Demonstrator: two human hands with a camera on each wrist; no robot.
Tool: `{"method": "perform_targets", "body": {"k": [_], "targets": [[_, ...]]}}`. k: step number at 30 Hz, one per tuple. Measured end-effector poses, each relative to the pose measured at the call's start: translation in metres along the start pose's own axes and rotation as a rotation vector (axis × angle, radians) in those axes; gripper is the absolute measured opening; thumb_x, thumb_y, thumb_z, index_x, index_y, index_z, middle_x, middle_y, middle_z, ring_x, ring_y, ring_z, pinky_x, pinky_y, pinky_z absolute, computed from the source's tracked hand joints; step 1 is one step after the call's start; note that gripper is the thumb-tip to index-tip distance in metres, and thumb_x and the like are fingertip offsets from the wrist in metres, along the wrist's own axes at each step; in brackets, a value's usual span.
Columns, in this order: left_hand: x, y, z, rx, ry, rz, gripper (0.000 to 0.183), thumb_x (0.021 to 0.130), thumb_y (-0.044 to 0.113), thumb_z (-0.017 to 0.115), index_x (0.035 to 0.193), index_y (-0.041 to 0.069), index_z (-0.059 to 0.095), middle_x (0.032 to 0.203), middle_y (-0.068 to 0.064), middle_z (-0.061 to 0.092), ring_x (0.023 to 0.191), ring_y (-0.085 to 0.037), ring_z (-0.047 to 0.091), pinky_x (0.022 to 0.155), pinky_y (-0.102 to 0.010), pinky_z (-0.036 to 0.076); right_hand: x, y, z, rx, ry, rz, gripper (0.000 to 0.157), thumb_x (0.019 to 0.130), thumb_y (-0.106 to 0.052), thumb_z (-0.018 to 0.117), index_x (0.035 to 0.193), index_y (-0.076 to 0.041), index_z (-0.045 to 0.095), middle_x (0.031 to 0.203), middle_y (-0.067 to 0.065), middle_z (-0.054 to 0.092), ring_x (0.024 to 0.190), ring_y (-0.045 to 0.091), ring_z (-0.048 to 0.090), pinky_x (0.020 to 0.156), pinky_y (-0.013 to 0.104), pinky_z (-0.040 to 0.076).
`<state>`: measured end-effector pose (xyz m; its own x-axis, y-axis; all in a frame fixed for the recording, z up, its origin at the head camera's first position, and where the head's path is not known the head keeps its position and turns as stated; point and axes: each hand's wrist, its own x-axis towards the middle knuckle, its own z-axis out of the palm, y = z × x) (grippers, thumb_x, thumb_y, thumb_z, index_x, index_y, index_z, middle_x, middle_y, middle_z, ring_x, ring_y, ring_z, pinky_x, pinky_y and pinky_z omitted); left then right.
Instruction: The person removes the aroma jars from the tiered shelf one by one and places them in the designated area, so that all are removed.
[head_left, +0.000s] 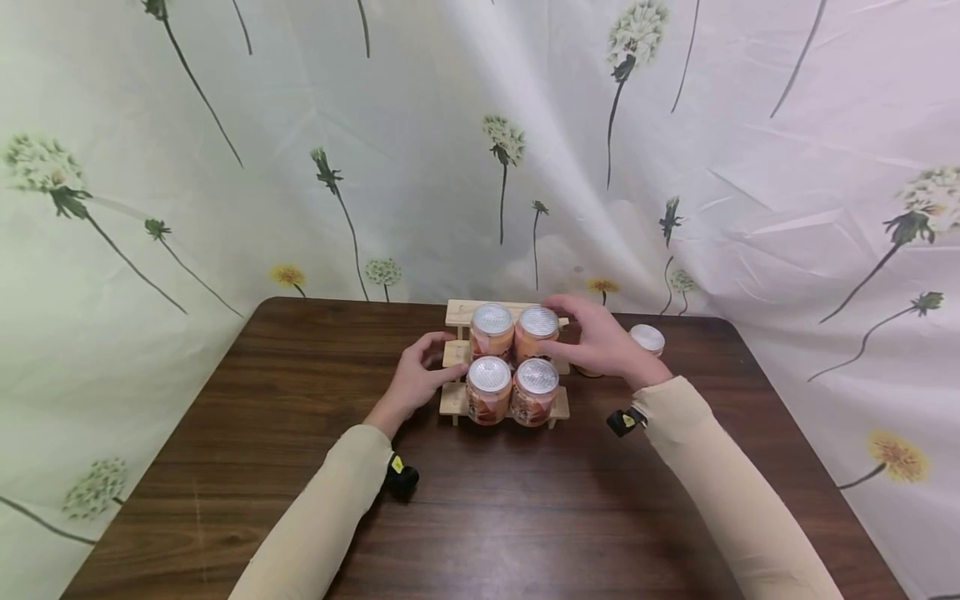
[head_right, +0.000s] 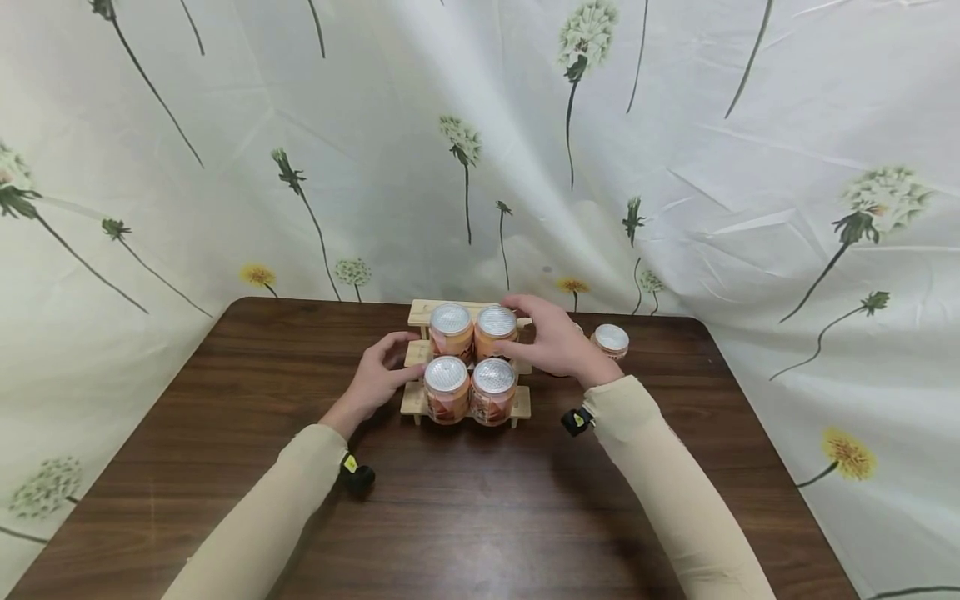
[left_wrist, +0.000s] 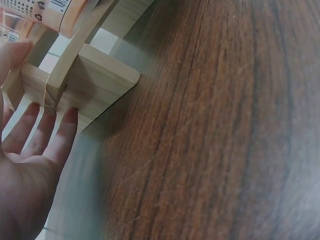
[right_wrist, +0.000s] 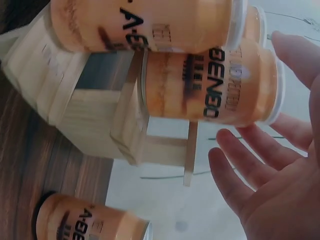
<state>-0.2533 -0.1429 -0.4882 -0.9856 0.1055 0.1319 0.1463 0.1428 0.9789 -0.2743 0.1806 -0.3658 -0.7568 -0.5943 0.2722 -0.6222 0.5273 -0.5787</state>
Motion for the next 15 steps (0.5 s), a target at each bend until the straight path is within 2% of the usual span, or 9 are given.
{"method": "perform_targets", "body": {"k": [4, 11, 15], "targets": [[-0.004, 0.006, 0.000, -0.004, -0.004, -0.004, 0.054, 0.091, 0.009, 0.083, 0.139, 0.005, 0.059, 0.140, -0.019, 0.060, 0.128, -0.038, 0.060, 0.088, -0.027, 0.053, 0.006, 0.000, 0.003, -0.003, -0.036, 0.011, 0.073, 0.090, -0.038, 0.085, 0.150, -0.008, 0.054, 0.139, 0.007, 0.063, 0.124, 0.025, 0.063, 0.100, 0.048, 0.053], [-0.003, 0.003, 0.001, 0.006, 0.005, 0.005, 0.054, 0.090, 0.009, 0.084, 0.138, 0.008, 0.060, 0.143, -0.015, 0.059, 0.126, -0.035, 0.060, 0.090, -0.031, 0.054, 0.011, 0.000, 0.005, 0.066, -0.075, 0.065, 0.078, 0.089, -0.036, 0.087, 0.154, -0.011, 0.050, 0.136, 0.008, 0.064, 0.123, 0.025, 0.062, 0.094, 0.042, 0.058], [-0.004, 0.004, 0.001, 0.002, 0.006, 0.014, 0.054, 0.090, 0.008, 0.084, 0.138, 0.007, 0.060, 0.141, -0.016, 0.060, 0.125, -0.035, 0.060, 0.090, -0.030, 0.054, 0.012, -0.002, 0.005, 0.045, -0.083, 0.090, 0.081, 0.088, -0.038, 0.087, 0.155, -0.013, 0.048, 0.140, 0.008, 0.062, 0.128, 0.025, 0.059, 0.101, 0.046, 0.053]]}}
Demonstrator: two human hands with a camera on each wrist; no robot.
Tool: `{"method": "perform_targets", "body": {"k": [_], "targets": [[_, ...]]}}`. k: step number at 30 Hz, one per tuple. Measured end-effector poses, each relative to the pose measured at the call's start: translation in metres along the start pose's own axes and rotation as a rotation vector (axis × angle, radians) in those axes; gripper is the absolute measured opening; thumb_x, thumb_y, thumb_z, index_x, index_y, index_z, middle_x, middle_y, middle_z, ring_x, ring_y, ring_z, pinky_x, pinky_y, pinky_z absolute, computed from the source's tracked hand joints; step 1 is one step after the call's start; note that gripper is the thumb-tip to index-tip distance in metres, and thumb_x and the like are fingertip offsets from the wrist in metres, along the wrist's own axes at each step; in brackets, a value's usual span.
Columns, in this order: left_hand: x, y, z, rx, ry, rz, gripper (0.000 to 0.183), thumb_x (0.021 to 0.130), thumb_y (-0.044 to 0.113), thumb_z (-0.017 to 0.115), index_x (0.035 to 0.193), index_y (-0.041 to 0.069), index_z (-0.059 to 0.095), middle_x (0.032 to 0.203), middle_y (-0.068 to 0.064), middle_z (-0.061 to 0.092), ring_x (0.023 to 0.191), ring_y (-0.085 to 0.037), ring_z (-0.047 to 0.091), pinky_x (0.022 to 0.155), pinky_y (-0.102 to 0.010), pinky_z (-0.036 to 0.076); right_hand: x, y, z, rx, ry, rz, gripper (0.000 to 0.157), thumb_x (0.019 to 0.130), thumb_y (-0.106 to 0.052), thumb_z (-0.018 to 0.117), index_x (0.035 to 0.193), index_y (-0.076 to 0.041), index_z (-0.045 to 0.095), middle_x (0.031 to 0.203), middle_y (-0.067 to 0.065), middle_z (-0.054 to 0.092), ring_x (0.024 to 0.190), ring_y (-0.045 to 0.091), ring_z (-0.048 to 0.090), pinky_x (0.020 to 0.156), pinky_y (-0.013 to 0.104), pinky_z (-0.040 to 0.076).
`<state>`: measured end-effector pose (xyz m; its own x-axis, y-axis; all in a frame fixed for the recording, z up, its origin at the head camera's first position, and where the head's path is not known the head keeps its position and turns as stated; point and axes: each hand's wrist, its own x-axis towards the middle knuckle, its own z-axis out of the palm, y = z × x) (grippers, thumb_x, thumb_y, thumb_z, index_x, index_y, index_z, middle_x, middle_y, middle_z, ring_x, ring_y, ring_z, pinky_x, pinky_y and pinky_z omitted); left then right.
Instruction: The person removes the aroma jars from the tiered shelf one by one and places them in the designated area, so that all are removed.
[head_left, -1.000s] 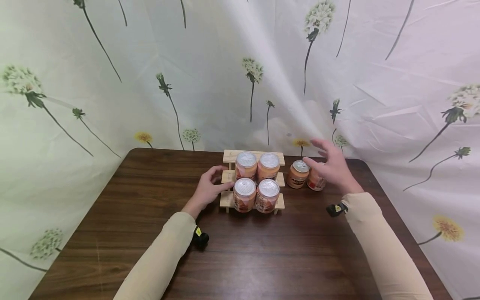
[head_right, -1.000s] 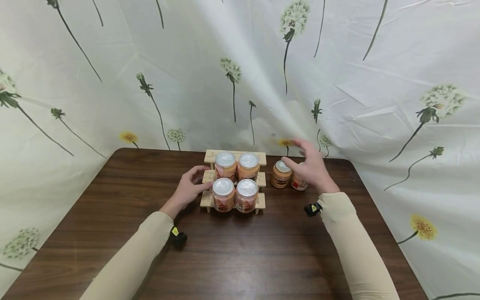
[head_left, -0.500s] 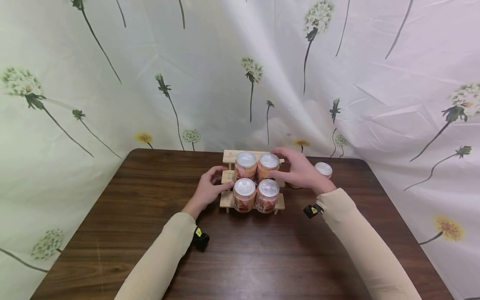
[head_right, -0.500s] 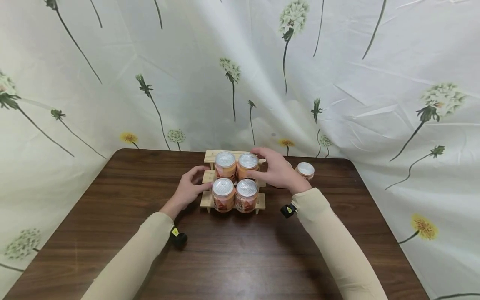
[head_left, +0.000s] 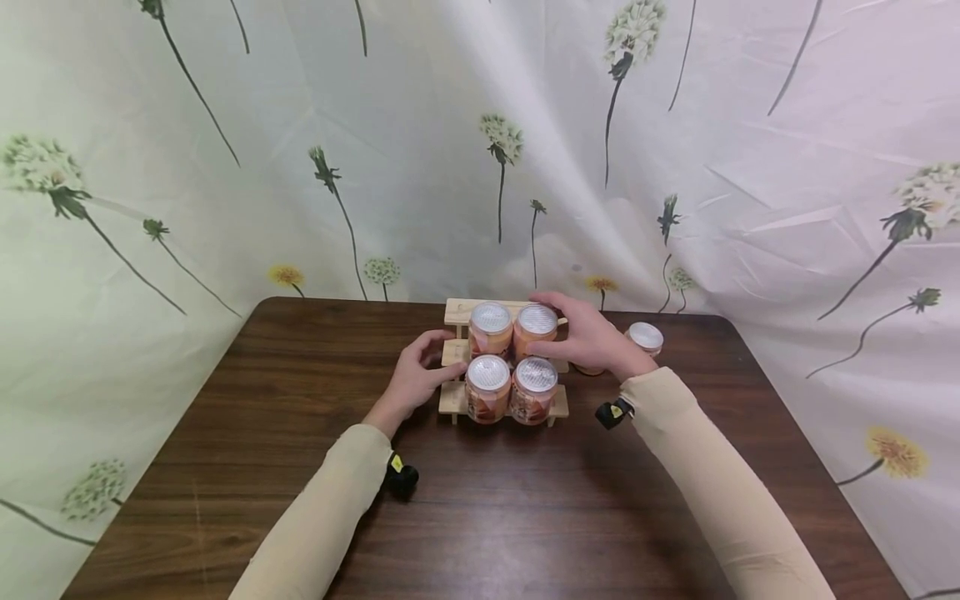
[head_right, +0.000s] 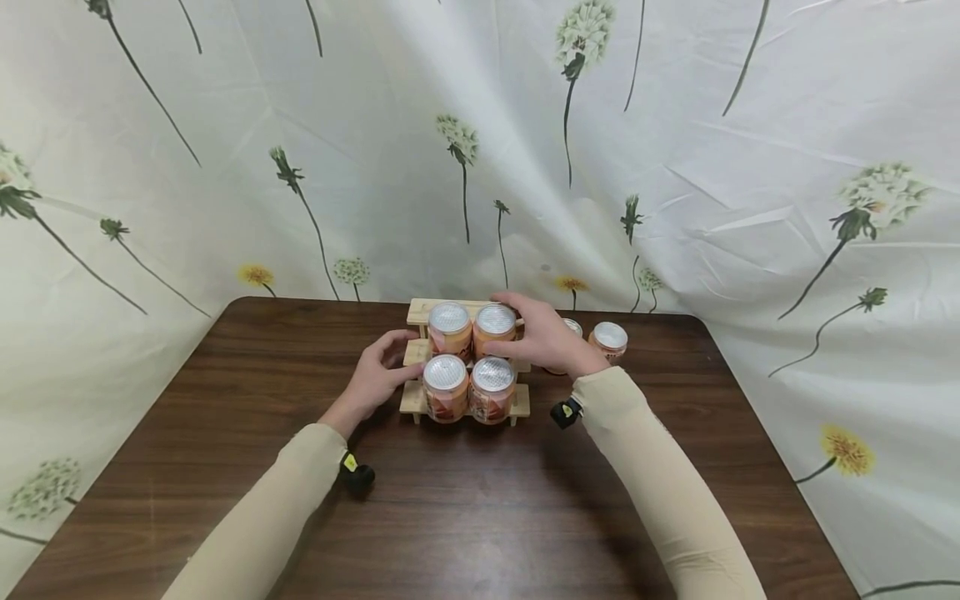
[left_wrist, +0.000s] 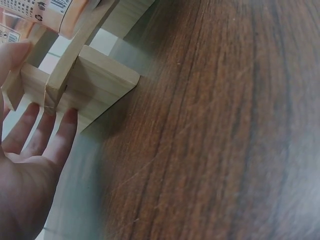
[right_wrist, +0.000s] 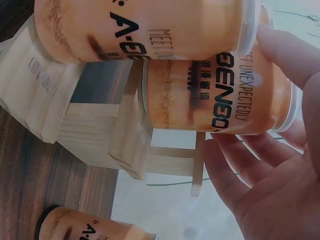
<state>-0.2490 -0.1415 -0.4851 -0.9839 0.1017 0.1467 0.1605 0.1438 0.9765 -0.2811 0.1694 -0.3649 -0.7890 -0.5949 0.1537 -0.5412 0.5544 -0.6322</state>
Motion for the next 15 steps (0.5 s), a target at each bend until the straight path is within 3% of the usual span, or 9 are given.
{"method": "perform_targets", "body": {"k": [4, 15], "targets": [[0.0006, -0.0004, -0.0001, -0.006, -0.005, 0.001, 0.054, 0.090, 0.008, 0.084, 0.139, 0.006, 0.060, 0.141, -0.017, 0.060, 0.125, -0.036, 0.060, 0.089, -0.028, 0.053, 0.0008, -0.0019, -0.0001, -0.017, -0.002, 0.014, 0.080, 0.088, -0.036, 0.087, 0.153, -0.011, 0.049, 0.140, 0.009, 0.062, 0.128, 0.026, 0.059, 0.103, 0.047, 0.052], [0.0014, -0.0027, -0.0012, 0.009, -0.009, -0.001, 0.054, 0.091, 0.010, 0.083, 0.139, 0.006, 0.059, 0.145, -0.016, 0.058, 0.128, -0.037, 0.058, 0.094, -0.032, 0.052, -0.0035, 0.0008, -0.0007, -0.008, 0.077, 0.018, 0.072, 0.085, -0.035, 0.090, 0.145, -0.009, 0.059, 0.125, 0.008, 0.069, 0.108, 0.023, 0.067, 0.089, 0.043, 0.057]]}}
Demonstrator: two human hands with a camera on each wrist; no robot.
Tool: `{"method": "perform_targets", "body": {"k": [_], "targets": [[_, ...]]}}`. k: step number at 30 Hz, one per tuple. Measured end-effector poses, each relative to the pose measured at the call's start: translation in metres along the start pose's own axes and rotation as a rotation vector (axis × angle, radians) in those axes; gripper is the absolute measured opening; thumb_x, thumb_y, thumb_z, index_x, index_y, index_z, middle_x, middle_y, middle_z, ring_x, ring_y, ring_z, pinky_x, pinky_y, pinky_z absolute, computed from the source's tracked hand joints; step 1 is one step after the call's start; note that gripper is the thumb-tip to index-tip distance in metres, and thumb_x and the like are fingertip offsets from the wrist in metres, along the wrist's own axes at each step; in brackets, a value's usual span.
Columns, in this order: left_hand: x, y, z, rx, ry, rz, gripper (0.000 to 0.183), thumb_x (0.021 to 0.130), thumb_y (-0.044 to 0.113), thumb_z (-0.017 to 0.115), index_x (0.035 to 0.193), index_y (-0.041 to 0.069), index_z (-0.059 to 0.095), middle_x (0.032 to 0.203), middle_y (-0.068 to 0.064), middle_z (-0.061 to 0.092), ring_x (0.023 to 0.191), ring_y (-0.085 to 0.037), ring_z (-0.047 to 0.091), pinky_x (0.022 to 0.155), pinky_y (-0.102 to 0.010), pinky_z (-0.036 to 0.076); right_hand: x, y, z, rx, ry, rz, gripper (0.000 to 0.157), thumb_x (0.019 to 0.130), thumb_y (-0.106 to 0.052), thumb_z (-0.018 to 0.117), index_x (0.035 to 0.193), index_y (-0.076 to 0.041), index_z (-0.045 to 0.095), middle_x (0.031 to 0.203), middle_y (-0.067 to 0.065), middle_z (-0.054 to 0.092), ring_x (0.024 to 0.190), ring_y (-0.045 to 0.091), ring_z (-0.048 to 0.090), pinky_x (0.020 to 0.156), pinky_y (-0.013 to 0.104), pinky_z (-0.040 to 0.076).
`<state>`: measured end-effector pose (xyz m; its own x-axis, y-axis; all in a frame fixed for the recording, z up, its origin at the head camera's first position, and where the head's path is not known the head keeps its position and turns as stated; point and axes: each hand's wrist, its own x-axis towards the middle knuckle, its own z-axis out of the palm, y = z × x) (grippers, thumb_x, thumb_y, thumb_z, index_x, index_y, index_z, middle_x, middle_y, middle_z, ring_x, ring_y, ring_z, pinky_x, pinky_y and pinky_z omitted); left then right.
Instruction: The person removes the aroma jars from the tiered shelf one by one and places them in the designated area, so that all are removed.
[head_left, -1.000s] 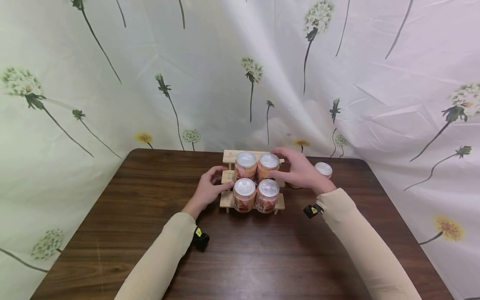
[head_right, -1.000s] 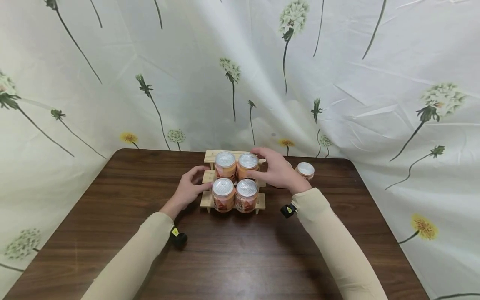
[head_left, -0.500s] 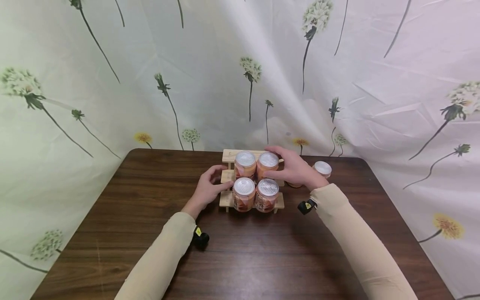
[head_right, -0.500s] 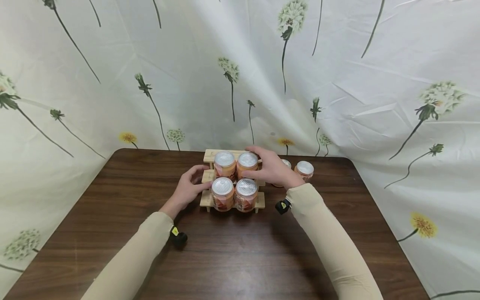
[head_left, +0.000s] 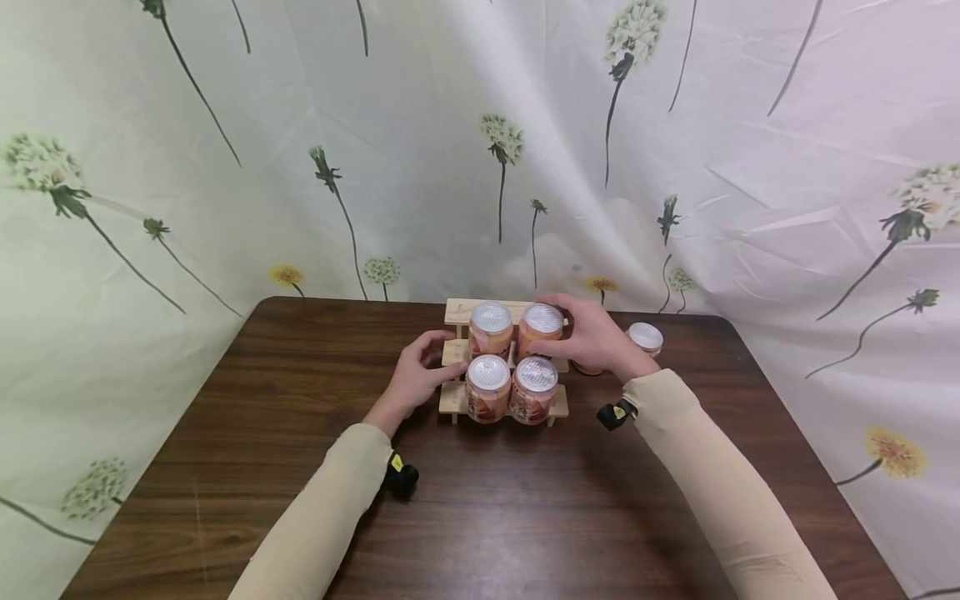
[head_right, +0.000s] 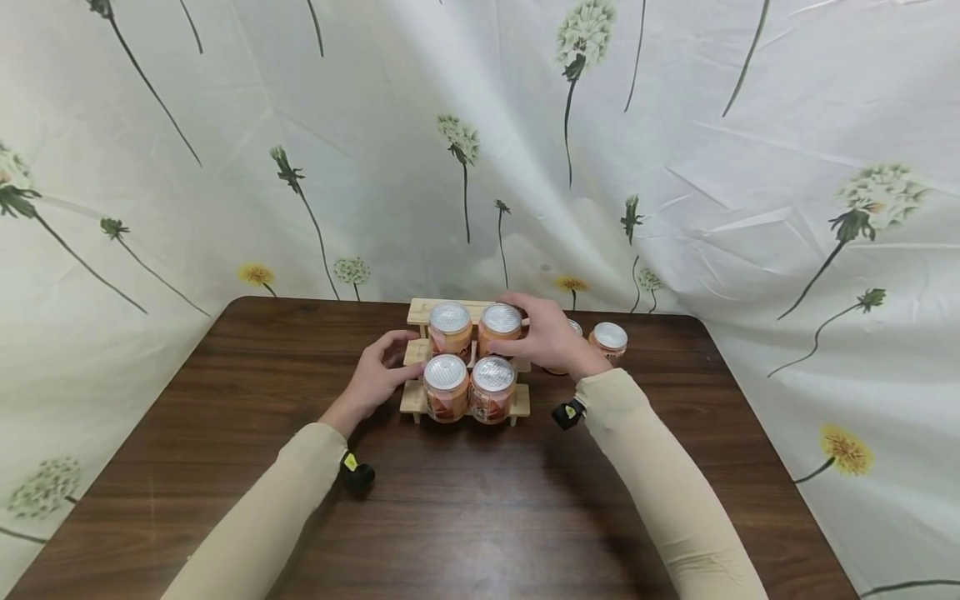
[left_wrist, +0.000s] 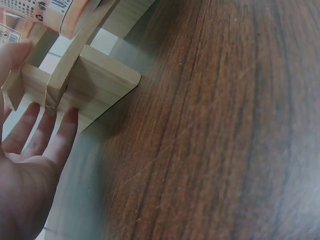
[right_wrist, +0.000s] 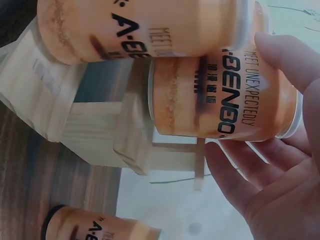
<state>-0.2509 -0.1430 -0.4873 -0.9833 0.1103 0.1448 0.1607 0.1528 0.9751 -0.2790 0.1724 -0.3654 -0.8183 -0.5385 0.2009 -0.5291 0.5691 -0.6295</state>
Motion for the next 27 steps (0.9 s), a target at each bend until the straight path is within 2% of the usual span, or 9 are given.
{"method": "perform_targets", "body": {"k": [6, 11, 16, 21, 27], "targets": [[0.000, 0.001, 0.001, -0.005, 0.000, -0.003, 0.053, 0.091, 0.009, 0.083, 0.139, 0.006, 0.060, 0.144, -0.017, 0.059, 0.128, -0.037, 0.059, 0.091, -0.030, 0.053, -0.008, -0.001, -0.012, 0.016, 0.077, 0.007, 0.069, 0.085, -0.031, 0.091, 0.142, -0.008, 0.060, 0.128, 0.010, 0.067, 0.108, 0.025, 0.067, 0.089, 0.044, 0.056], [-0.001, 0.002, 0.002, -0.015, -0.002, -0.004, 0.054, 0.091, 0.008, 0.084, 0.139, 0.005, 0.060, 0.143, -0.018, 0.059, 0.127, -0.037, 0.060, 0.089, -0.027, 0.054, -0.019, 0.003, -0.026, 0.128, 0.169, 0.073, 0.069, 0.081, -0.025, 0.094, 0.139, -0.008, 0.060, 0.128, 0.010, 0.066, 0.111, 0.026, 0.066, 0.094, 0.045, 0.056], [-0.001, 0.003, 0.001, -0.012, 0.004, -0.006, 0.053, 0.090, 0.008, 0.083, 0.138, 0.006, 0.060, 0.141, -0.018, 0.060, 0.126, -0.036, 0.060, 0.090, -0.029, 0.053, -0.031, 0.007, -0.039, 0.220, 0.235, 0.098, 0.065, 0.079, -0.016, 0.095, 0.133, -0.005, 0.061, 0.124, 0.012, 0.067, 0.108, 0.025, 0.066, 0.093, 0.035, 0.056], [-0.001, 0.003, 0.001, -0.004, 0.012, -0.011, 0.053, 0.090, 0.008, 0.084, 0.138, 0.007, 0.060, 0.141, -0.016, 0.061, 0.128, -0.035, 0.060, 0.095, -0.035, 0.053, -0.046, 0.013, -0.043, 0.211, 0.261, 0.079, 0.059, 0.080, -0.013, 0.094, 0.131, -0.005, 0.064, 0.121, 0.012, 0.068, 0.104, 0.021, 0.068, 0.088, 0.022, 0.055], [-0.001, 0.003, 0.001, -0.005, 0.014, -0.005, 0.053, 0.090, 0.010, 0.084, 0.137, 0.008, 0.061, 0.143, -0.015, 0.060, 0.129, -0.035, 0.059, 0.099, -0.040, 0.052, -0.065, 0.018, -0.041, 0.155, 0.293, 0.053, 0.064, 0.080, -0.012, 0.093, 0.137, -0.006, 0.065, 0.124, 0.013, 0.069, 0.101, 0.016, 0.067, 0.087, 0.020, 0.054]]}}
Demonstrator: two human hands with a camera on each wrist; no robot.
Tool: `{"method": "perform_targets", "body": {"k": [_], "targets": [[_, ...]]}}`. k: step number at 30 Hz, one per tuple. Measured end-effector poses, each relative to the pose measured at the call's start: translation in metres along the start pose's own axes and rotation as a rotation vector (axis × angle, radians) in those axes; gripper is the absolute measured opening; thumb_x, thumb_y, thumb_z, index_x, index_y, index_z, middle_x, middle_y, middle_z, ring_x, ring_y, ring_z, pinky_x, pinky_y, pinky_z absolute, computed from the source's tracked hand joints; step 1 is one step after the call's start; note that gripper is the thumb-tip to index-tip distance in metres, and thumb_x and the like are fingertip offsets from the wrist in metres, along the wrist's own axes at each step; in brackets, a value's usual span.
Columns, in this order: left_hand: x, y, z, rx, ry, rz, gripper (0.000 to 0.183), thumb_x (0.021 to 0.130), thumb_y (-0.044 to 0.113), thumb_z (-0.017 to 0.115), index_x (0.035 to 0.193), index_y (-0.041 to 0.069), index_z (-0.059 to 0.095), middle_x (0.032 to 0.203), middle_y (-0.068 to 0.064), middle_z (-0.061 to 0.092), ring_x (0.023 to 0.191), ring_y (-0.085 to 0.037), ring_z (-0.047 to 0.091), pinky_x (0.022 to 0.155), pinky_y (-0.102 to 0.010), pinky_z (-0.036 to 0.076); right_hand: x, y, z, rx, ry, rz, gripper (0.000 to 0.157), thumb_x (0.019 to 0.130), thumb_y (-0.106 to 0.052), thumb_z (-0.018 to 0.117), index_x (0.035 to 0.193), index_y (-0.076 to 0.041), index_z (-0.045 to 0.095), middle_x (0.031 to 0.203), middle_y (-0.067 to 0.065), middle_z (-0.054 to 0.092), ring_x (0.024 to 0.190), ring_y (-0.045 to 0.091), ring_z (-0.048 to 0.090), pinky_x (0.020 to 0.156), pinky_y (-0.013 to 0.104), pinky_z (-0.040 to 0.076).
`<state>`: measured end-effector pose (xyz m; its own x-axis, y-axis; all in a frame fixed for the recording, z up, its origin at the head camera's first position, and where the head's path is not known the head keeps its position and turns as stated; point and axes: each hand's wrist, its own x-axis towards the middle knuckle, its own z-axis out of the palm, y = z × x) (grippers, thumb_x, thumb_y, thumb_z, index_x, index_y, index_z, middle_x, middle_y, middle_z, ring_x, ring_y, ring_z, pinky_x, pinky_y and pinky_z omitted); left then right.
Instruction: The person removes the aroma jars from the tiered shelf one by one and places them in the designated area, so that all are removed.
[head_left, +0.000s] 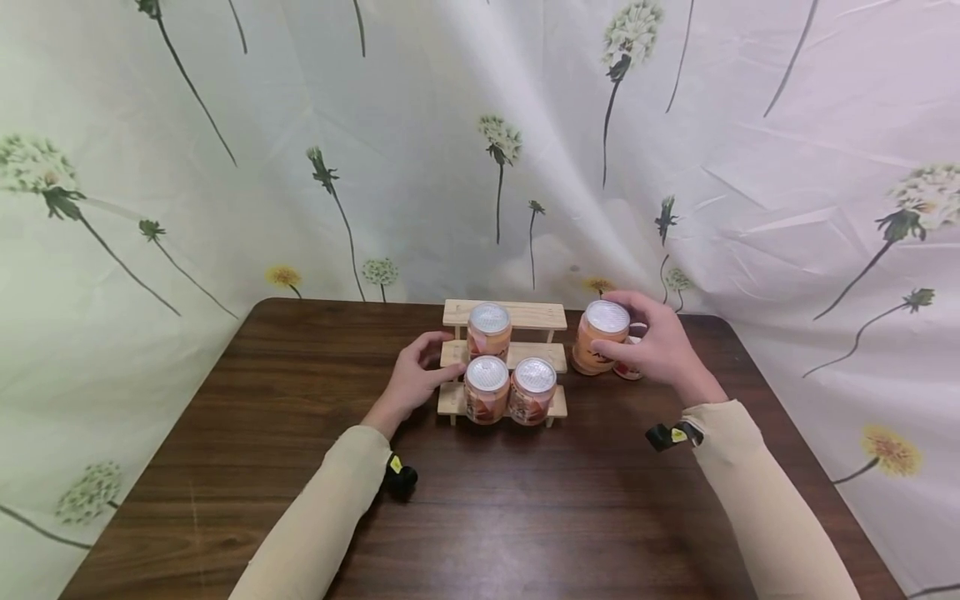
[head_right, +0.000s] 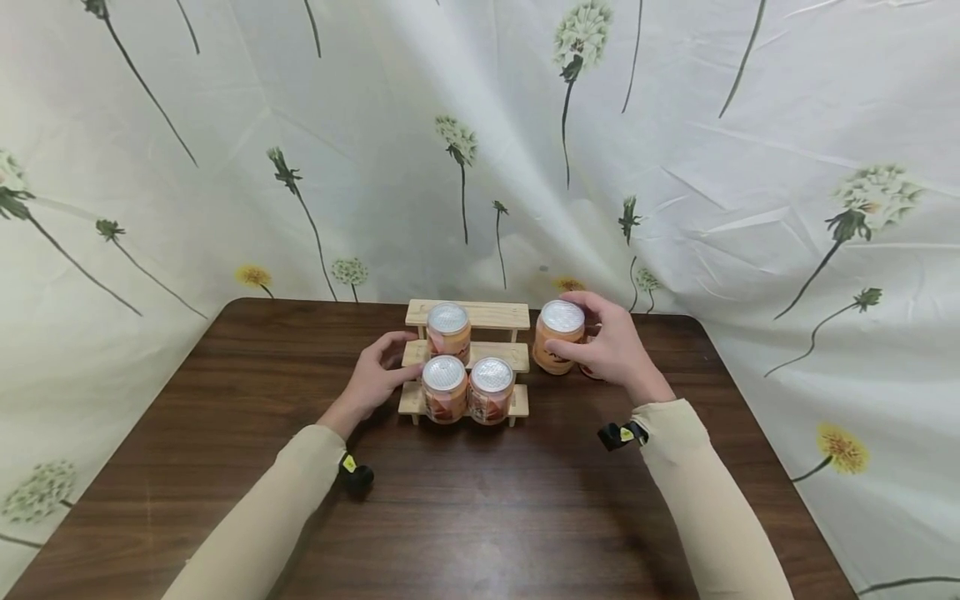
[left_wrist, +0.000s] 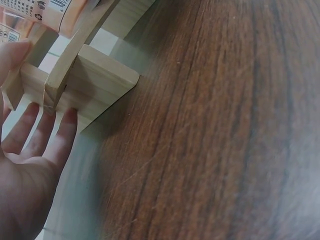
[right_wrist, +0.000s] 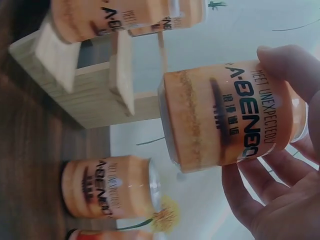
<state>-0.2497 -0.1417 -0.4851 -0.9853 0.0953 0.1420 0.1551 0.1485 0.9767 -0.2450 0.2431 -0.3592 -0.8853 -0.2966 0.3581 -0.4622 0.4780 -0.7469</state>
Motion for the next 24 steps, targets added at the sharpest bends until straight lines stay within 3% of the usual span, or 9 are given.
{"method": "perform_targets", "body": {"k": [8, 14, 18, 24], "targets": [[0.001, -0.002, 0.000, -0.002, -0.005, 0.003, 0.053, 0.090, 0.009, 0.084, 0.138, 0.008, 0.060, 0.141, -0.015, 0.061, 0.127, -0.035, 0.061, 0.092, -0.032, 0.054, -0.030, 0.021, 0.004, -0.019, 0.020, 0.012, 0.066, 0.078, -0.012, 0.095, 0.136, -0.006, 0.066, 0.126, 0.012, 0.068, 0.104, 0.009, 0.064, 0.086, 0.015, 0.052], [0.000, -0.001, -0.001, 0.006, -0.004, -0.004, 0.052, 0.091, 0.010, 0.084, 0.137, 0.009, 0.061, 0.142, -0.013, 0.061, 0.125, -0.034, 0.061, 0.092, -0.033, 0.054, -0.047, 0.036, 0.012, 0.015, -0.022, 0.041, 0.069, 0.077, -0.010, 0.096, 0.136, -0.001, 0.062, 0.129, 0.016, 0.064, 0.104, 0.015, 0.068, 0.082, 0.017, 0.056], [0.000, 0.000, -0.001, 0.009, -0.007, -0.001, 0.053, 0.091, 0.011, 0.084, 0.139, 0.008, 0.060, 0.143, -0.014, 0.060, 0.126, -0.034, 0.060, 0.093, -0.032, 0.053, -0.053, 0.044, 0.020, -0.086, -0.036, 0.080, 0.069, 0.076, -0.018, 0.097, 0.135, -0.003, 0.063, 0.125, 0.014, 0.068, 0.104, 0.023, 0.068, 0.082, 0.020, 0.056], [0.001, -0.001, -0.001, 0.001, -0.010, -0.004, 0.054, 0.091, 0.011, 0.084, 0.139, 0.007, 0.060, 0.144, -0.016, 0.059, 0.127, -0.036, 0.060, 0.094, -0.034, 0.053, -0.056, 0.056, 0.030, -0.204, -0.029, 0.079, 0.067, 0.076, -0.023, 0.098, 0.130, -0.004, 0.065, 0.119, 0.013, 0.071, 0.102, 0.026, 0.068, 0.083, 0.035, 0.056]]}}
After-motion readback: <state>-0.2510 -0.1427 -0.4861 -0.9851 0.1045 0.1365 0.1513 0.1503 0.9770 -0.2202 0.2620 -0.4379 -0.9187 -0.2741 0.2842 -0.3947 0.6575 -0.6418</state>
